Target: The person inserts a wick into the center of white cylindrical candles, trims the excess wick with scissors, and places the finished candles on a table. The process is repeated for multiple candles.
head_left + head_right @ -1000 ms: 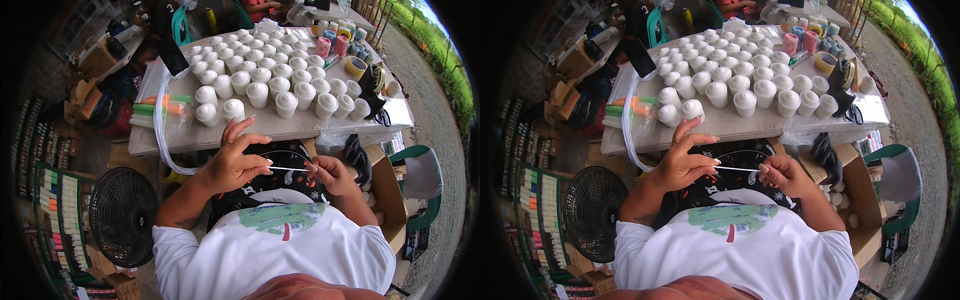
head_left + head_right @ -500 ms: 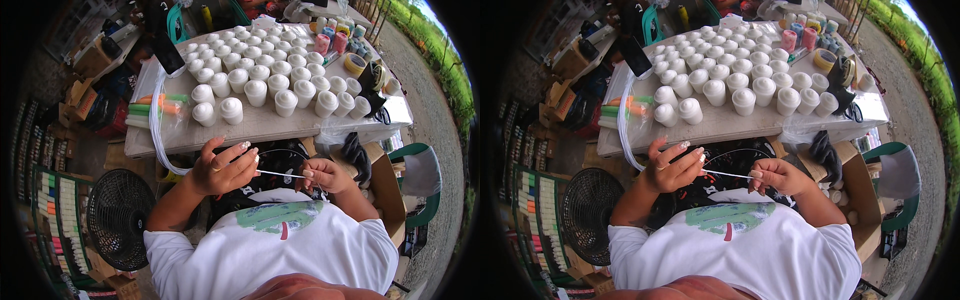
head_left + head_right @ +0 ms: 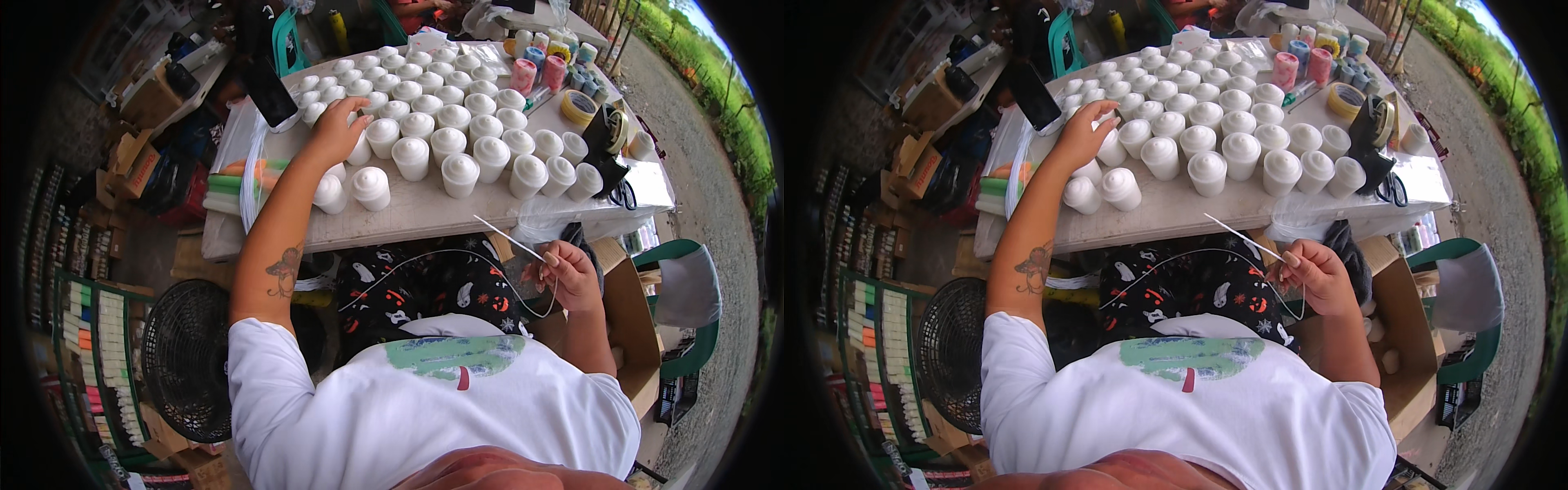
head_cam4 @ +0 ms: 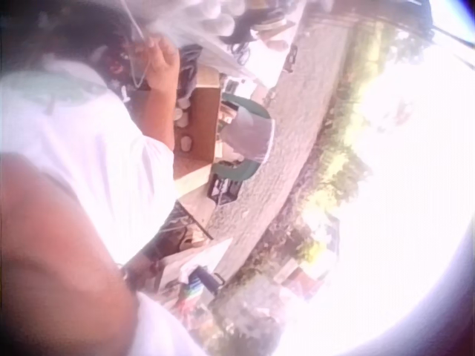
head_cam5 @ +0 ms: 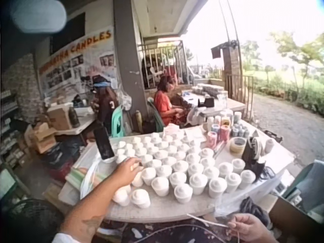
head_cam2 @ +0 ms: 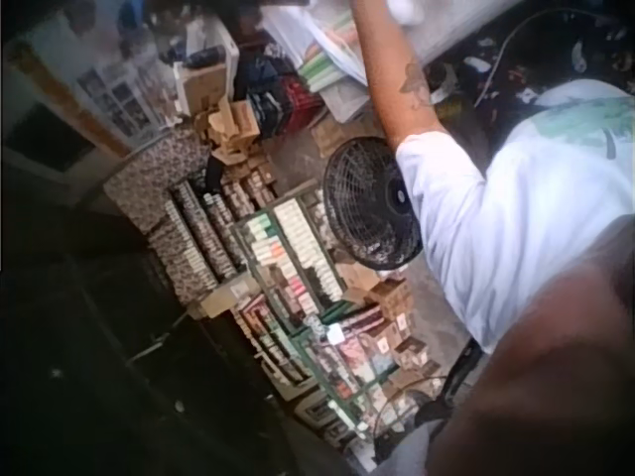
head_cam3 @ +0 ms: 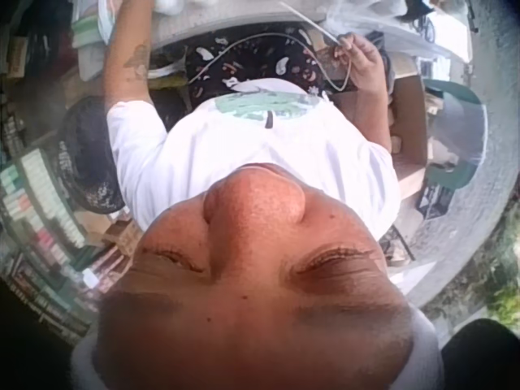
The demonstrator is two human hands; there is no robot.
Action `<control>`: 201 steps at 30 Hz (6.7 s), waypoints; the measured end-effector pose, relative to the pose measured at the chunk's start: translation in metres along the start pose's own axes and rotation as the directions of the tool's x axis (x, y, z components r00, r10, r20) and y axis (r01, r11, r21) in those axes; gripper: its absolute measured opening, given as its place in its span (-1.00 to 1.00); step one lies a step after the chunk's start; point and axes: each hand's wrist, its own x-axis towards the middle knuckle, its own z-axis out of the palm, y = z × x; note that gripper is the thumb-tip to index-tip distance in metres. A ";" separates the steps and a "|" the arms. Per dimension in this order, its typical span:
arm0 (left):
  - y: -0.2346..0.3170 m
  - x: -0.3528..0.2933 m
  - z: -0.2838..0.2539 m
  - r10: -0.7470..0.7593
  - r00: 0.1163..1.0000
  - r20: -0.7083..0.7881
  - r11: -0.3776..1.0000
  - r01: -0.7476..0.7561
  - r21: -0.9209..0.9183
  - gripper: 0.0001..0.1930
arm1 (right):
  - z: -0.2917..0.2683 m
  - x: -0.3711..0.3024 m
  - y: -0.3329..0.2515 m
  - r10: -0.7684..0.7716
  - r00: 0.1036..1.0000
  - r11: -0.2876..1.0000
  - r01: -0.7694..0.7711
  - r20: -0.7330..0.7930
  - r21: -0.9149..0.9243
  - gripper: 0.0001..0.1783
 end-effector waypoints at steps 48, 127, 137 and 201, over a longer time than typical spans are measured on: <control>0.079 -0.174 0.002 -0.185 0.968 0.168 -0.336 0.099 -0.937 -0.45 | 0.101 0.037 -0.012 -0.177 0.930 0.841 0.312 0.321 -0.441 -0.85; 0.141 -0.180 0.026 0.041 0.995 -0.087 0.255 -0.094 -0.962 -0.35 | 0.121 0.052 0.005 -0.473 0.837 0.413 0.486 0.274 -0.770 -0.11; 0.134 -0.176 -0.034 -0.138 0.899 -0.414 0.323 -0.355 -0.877 -0.75 | 0.122 0.043 -0.013 -0.444 0.813 0.137 0.477 0.377 -0.868 -0.18; 0.093 -0.223 0.029 0.081 0.996 0.042 0.770 -0.036 -0.637 -0.33 | 0.131 0.050 0.009 -0.236 0.912 0.846 0.363 0.336 -0.391 -0.81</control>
